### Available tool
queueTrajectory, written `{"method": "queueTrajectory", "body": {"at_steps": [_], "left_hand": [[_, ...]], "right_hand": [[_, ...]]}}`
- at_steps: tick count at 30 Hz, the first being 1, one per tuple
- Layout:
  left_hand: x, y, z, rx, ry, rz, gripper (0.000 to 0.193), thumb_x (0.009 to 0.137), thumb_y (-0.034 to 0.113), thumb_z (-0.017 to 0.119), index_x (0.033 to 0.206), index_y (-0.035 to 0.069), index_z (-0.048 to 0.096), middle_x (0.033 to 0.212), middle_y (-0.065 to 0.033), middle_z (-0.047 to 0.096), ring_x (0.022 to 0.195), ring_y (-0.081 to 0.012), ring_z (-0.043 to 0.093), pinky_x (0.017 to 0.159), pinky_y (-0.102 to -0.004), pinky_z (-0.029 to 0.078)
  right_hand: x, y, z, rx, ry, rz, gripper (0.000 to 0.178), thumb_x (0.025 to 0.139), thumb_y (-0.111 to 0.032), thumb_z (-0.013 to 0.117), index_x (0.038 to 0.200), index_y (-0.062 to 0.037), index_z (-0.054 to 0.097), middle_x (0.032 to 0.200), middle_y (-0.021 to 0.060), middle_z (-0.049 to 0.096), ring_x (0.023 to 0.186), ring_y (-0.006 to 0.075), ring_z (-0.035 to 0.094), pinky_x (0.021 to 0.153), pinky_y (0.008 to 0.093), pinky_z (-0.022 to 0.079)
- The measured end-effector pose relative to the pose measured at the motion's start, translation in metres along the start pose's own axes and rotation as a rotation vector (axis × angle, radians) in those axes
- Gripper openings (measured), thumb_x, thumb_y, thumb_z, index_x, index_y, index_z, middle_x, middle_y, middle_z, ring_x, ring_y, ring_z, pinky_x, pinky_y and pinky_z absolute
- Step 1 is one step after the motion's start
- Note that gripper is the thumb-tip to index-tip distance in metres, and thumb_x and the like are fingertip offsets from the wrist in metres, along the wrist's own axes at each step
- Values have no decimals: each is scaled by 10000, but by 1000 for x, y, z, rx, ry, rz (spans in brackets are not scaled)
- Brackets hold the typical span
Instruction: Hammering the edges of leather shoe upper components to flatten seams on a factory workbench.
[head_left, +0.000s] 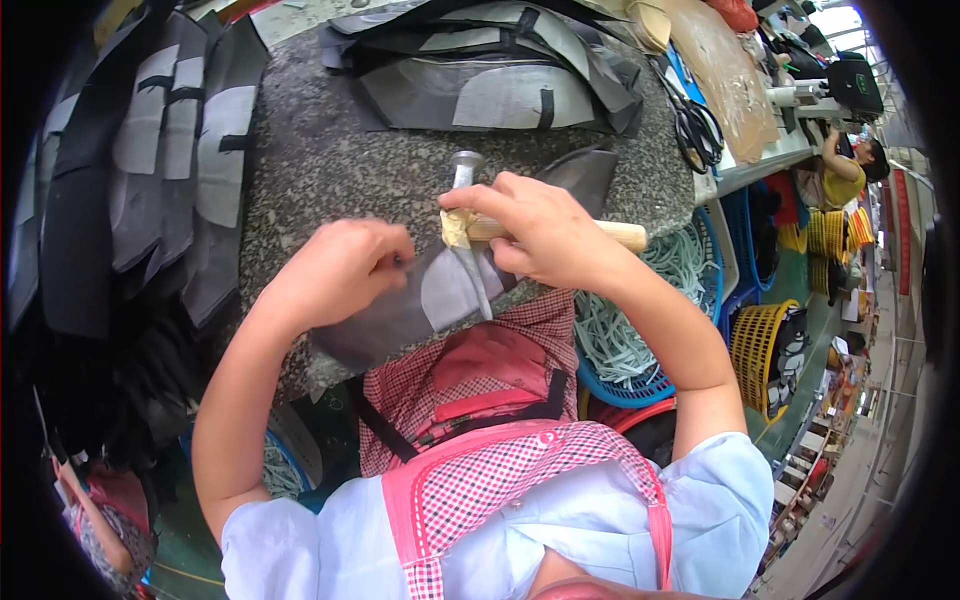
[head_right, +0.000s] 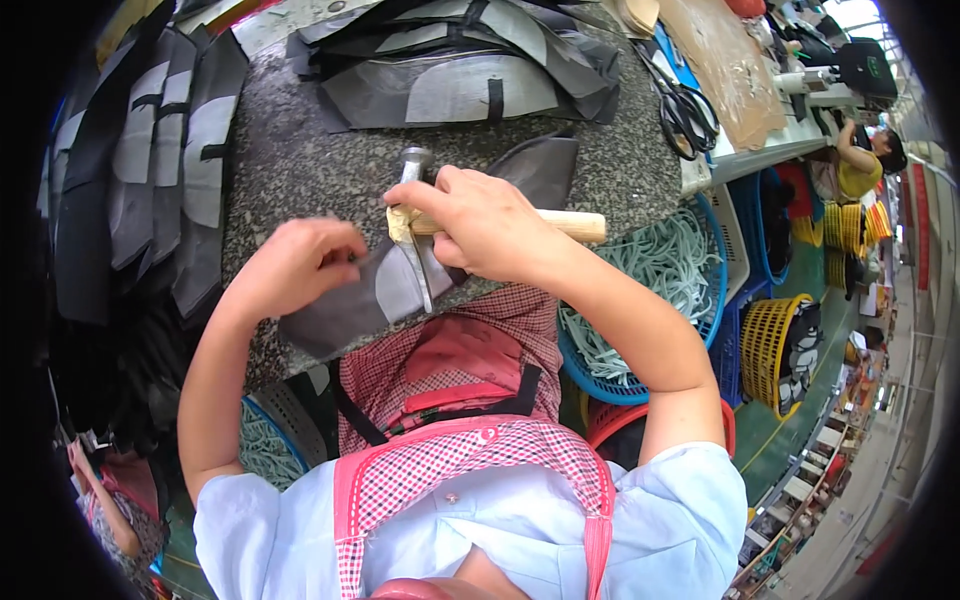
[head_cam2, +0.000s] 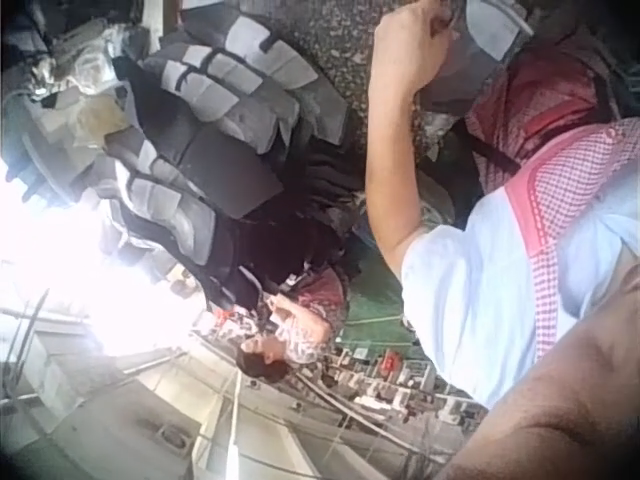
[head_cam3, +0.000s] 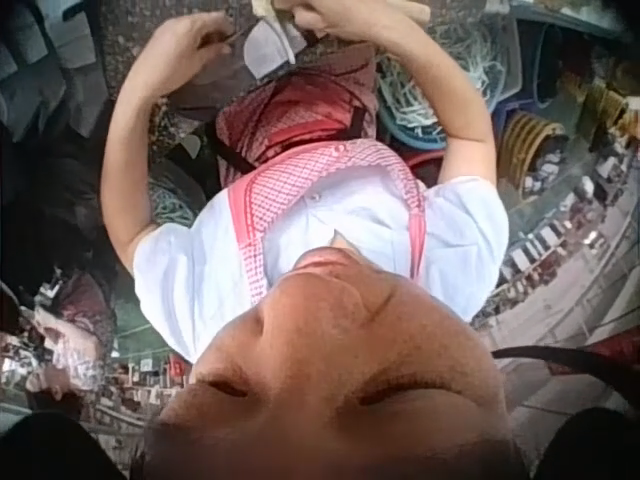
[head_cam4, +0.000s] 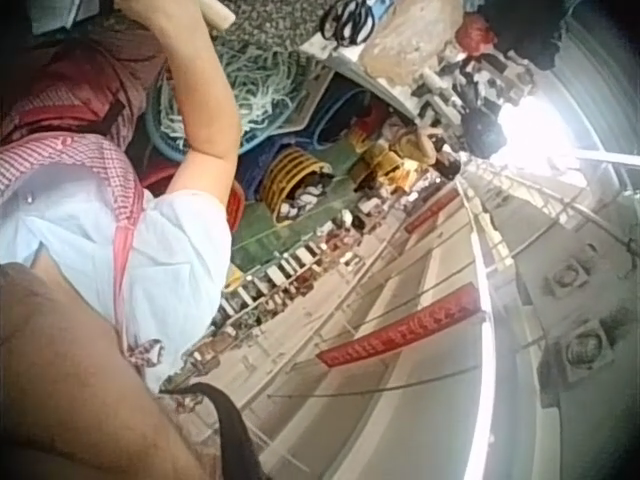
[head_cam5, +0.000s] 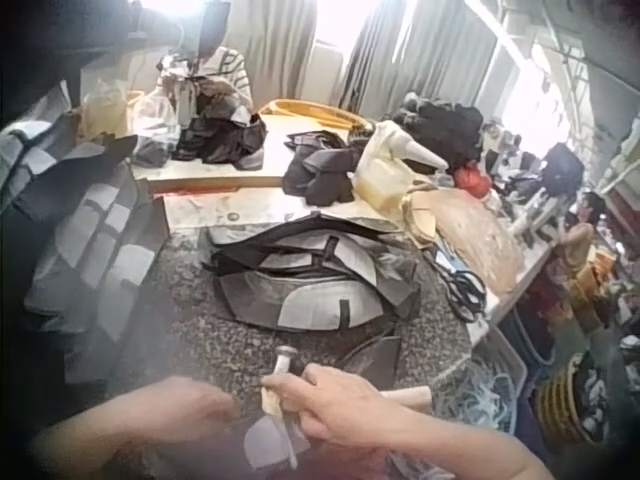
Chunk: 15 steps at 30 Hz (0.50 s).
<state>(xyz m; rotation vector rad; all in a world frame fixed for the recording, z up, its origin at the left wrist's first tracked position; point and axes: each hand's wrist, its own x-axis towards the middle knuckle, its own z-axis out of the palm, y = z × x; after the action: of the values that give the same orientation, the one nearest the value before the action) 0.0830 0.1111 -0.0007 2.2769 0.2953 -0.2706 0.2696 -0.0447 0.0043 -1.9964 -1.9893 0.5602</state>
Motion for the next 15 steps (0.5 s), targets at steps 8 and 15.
{"method": "queueTrajectory", "body": {"at_steps": [8, 15], "left_hand": [[1, 6, 77, -183, 518, 223, 220, 755, 8, 675, 973, 30, 660, 858, -117, 615, 746, -273, 615, 657, -337, 506], [7, 3, 75, 121, 579, 418, 275, 699, 0, 605, 972, -32, 617, 840, -89, 562, 736, -242, 568, 623, -336, 493]], "right_hand": [[-66, -16, -36, 660, 249, 260, 535, 793, -12, 663, 1299, -73, 502, 1113, 124, 626, 990, 210, 641, 845, 282, 488], [-65, -16, -18, 391, 176, 82, 531, 772, -44, 693, 1263, 34, 507, 1097, 173, 639, 937, 281, 666, 798, 307, 505]]}}
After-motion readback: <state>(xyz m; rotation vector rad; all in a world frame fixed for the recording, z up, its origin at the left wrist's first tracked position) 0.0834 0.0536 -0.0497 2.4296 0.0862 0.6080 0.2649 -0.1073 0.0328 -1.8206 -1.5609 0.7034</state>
